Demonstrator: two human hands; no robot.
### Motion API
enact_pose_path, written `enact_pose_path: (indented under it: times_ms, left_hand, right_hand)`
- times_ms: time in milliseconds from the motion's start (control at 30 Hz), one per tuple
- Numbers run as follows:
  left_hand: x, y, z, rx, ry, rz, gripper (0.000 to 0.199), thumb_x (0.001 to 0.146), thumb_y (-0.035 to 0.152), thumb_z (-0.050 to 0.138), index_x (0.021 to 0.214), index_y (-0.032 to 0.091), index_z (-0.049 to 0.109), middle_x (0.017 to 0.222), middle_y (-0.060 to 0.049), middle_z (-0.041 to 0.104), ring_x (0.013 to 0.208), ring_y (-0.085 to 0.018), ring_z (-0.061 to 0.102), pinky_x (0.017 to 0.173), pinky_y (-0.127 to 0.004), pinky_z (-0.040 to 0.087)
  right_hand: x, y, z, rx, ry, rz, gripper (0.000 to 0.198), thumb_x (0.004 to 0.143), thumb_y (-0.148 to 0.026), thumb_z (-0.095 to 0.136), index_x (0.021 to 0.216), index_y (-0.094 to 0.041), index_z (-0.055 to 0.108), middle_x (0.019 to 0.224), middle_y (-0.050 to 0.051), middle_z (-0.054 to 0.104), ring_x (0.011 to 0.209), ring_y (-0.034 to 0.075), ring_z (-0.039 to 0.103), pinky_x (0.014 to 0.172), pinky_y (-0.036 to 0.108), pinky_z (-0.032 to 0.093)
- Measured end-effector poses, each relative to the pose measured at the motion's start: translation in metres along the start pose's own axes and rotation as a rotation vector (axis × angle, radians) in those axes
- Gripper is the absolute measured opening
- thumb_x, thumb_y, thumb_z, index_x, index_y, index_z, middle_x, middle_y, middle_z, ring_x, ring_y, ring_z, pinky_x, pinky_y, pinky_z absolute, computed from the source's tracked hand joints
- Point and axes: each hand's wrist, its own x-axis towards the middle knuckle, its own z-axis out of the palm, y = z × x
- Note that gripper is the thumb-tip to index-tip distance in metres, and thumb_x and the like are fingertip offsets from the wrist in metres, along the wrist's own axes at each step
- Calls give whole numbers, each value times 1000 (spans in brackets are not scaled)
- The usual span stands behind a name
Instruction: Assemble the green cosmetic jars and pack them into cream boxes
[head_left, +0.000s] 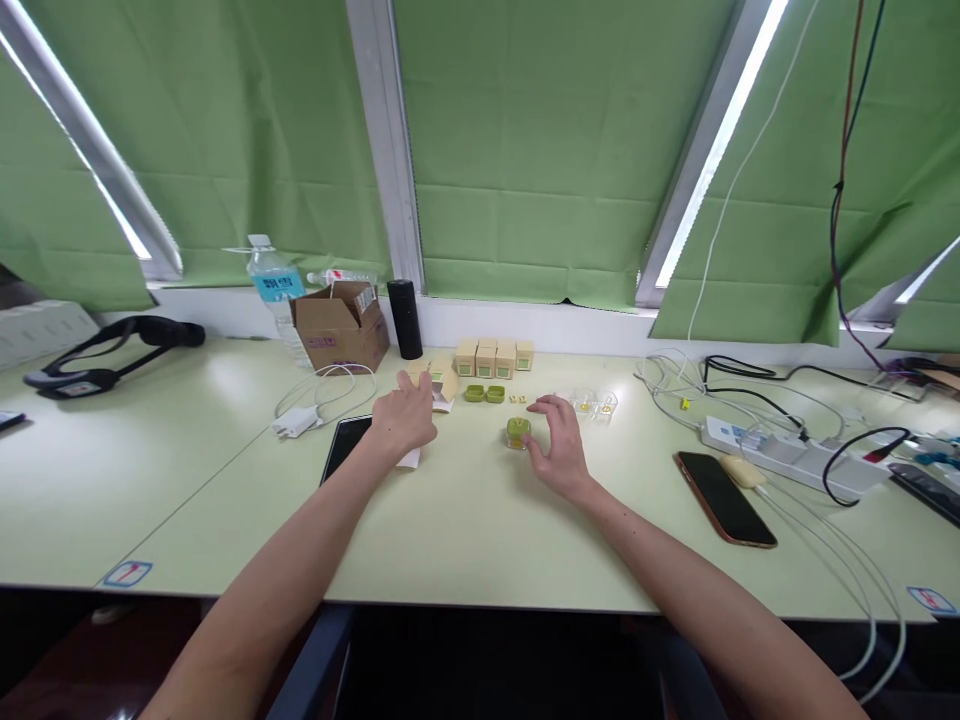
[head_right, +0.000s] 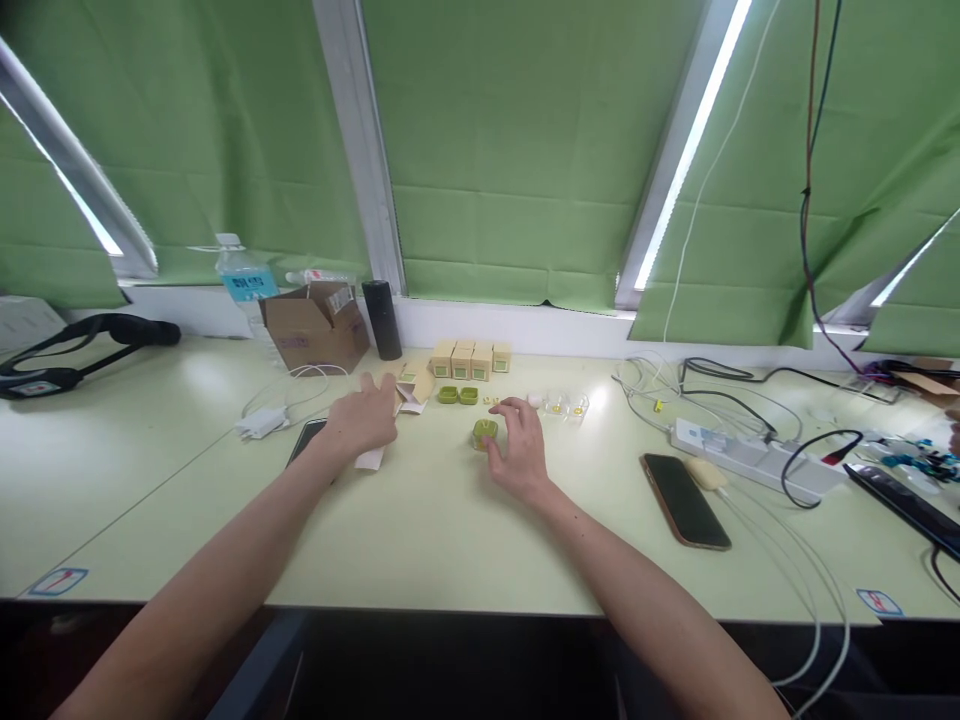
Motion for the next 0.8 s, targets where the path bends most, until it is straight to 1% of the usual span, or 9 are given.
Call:
enact_pose_path:
  times_ms: [100, 233, 400, 467, 533, 633, 700, 733, 800]
  left_hand:
    - [-12, 20, 2, -93, 180, 129, 48, 87, 16, 53, 134, 15, 42, 135, -26, 47, 95, -35, 71, 75, -42, 54]
    - [-23, 48, 23, -386, 347, 391, 39, 94, 27, 51, 131, 19, 41, 140, -23, 46, 102, -34, 68, 68, -39, 54]
    - [-34, 65, 45, -601, 447, 485, 38, 93, 28, 54, 128, 22, 41, 142, -20, 47, 100, -28, 67, 59, -31, 51]
    - [-37, 65, 46, -675, 457, 515, 38, 94, 30, 55, 129, 21, 42, 143, -20, 48, 109, -30, 66, 64, -33, 54]
    - [-38, 63, 44, -771, 447, 557, 38, 96, 34, 56, 129, 21, 45, 144, -20, 48, 122, -33, 61, 76, -38, 58]
    - [-36, 58, 43, -1004, 386, 604, 35, 101, 40, 50, 131, 22, 51, 151, -18, 43, 137, -32, 51, 92, -42, 58]
    - [-33, 55, 45, -1185, 333, 612, 34, 103, 40, 44, 132, 24, 54, 155, -16, 39, 136, -30, 52, 96, -42, 58]
    - [-31, 54, 47, -1252, 303, 618, 34, 103, 38, 44, 132, 25, 55, 156, -15, 38, 134, -29, 54, 98, -43, 58]
    - [-29, 53, 50, -1315, 240, 626, 36, 99, 36, 50, 134, 28, 57, 157, -13, 36, 128, -28, 58, 102, -44, 57]
  right_hand:
    - [-2, -6, 0, -3, -26, -84, 38, 87, -21, 60, 125, -25, 60, 130, 14, 52, 126, 34, 55, 109, 59, 48]
    - [-6, -13, 2, 6, -154, -164, 57, 87, -11, 55, 141, -29, 55, 137, 14, 45, 115, 30, 61, 98, 55, 56]
    - [-9, -17, 3, 26, -243, -225, 76, 85, -5, 50, 154, -36, 44, 146, 15, 33, 111, 29, 64, 80, 48, 64]
    - [-9, -17, 2, 67, -246, -213, 78, 84, -4, 50, 154, -37, 45, 147, 14, 31, 108, 27, 65, 80, 48, 65]
    - [-7, -17, -1, 132, -220, -183, 75, 83, -4, 50, 151, -36, 48, 147, 13, 31, 107, 26, 66, 89, 52, 64]
    - [-3, -15, -5, 262, -141, -100, 62, 85, -8, 53, 141, -33, 57, 143, 12, 34, 122, 28, 61, 100, 53, 61]
    - [0, -13, -8, 375, -104, -20, 51, 87, -14, 55, 135, -32, 60, 139, 12, 36, 134, 30, 54, 103, 51, 61]
    - [2, -11, -9, 435, -97, 20, 46, 89, -17, 56, 133, -32, 60, 137, 11, 37, 134, 30, 54, 104, 49, 61]
    - [4, -8, -11, 542, -102, 91, 39, 92, -26, 58, 130, -31, 60, 136, 10, 36, 124, 27, 62, 103, 48, 61]
